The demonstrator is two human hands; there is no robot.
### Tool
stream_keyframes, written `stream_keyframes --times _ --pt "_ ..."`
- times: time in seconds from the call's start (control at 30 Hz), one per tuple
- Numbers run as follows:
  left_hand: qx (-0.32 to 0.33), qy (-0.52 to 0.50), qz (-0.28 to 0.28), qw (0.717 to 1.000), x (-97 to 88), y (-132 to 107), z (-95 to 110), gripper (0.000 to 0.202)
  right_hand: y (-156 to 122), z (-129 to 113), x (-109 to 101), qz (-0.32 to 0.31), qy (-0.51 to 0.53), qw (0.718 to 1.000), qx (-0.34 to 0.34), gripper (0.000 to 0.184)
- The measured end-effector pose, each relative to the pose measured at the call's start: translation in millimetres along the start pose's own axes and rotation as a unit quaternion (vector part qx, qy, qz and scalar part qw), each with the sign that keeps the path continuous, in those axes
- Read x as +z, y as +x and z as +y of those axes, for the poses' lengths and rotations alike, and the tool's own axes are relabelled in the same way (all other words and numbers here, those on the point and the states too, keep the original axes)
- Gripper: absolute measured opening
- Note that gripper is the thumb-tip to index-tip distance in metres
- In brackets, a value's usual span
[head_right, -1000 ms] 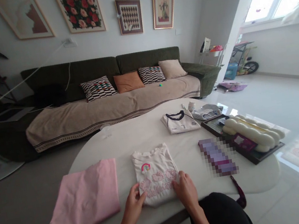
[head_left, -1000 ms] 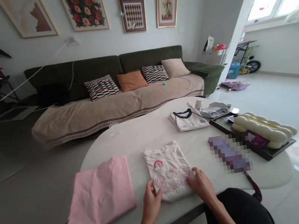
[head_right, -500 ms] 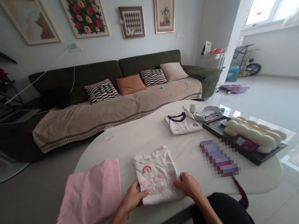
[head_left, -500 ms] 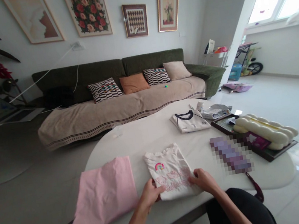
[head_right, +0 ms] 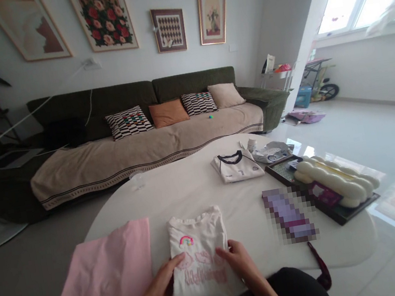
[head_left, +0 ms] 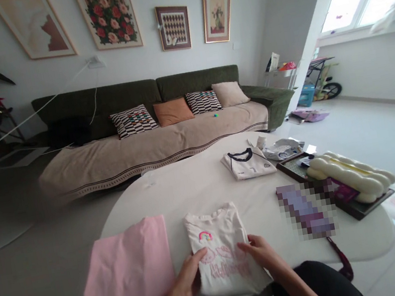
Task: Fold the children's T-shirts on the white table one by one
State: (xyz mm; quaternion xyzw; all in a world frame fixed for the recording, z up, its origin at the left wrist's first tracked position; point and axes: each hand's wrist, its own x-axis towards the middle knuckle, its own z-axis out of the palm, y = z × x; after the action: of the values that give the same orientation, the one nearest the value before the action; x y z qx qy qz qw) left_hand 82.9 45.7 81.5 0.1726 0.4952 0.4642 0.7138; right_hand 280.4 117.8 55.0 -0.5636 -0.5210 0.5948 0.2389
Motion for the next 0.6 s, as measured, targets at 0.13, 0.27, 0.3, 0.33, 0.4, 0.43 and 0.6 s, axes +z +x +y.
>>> stream_keyframes --times 0.13,0.27,0.3,0.33,0.4,0.43,0.6 --pt "-0.033 -0.023 -0.058 0.997 5.2 -5.3 0.8 0.041 -7.6 7.3 0.3 0.004 0.02 1.0 -0.004 0.039" --pt "-0.085 -0.021 -0.12 0.989 17.1 1.1 13.8 0.043 -13.7 -2.9 -23.2 -0.017 0.06 0.997 0.047 0.049" --pt "-0.089 -0.017 -0.132 0.987 22.9 7.1 19.1 0.042 -12.5 -9.4 -32.3 -0.018 0.072 0.996 0.045 0.051" --pt "-0.088 -0.013 -0.143 0.986 30.0 15.1 25.1 0.042 -9.6 -17.3 -42.4 -0.019 0.083 0.996 0.036 0.052" --pt "-0.071 -0.006 -0.161 0.984 47.5 38.0 39.1 0.04 2.5 -36.4 -66.0 -0.017 0.093 0.996 0.005 0.054" --pt "-0.055 -0.002 -0.167 0.984 57.8 52.7 47.3 0.04 11.9 -47.3 -79.4 -0.011 0.092 0.996 -0.012 0.056" --pt "0.069 0.057 -0.165 0.982 118.9 146.1 101.1 0.046 86.1 -106.2 -154.6 0.105 0.034 0.99 -0.092 0.065"
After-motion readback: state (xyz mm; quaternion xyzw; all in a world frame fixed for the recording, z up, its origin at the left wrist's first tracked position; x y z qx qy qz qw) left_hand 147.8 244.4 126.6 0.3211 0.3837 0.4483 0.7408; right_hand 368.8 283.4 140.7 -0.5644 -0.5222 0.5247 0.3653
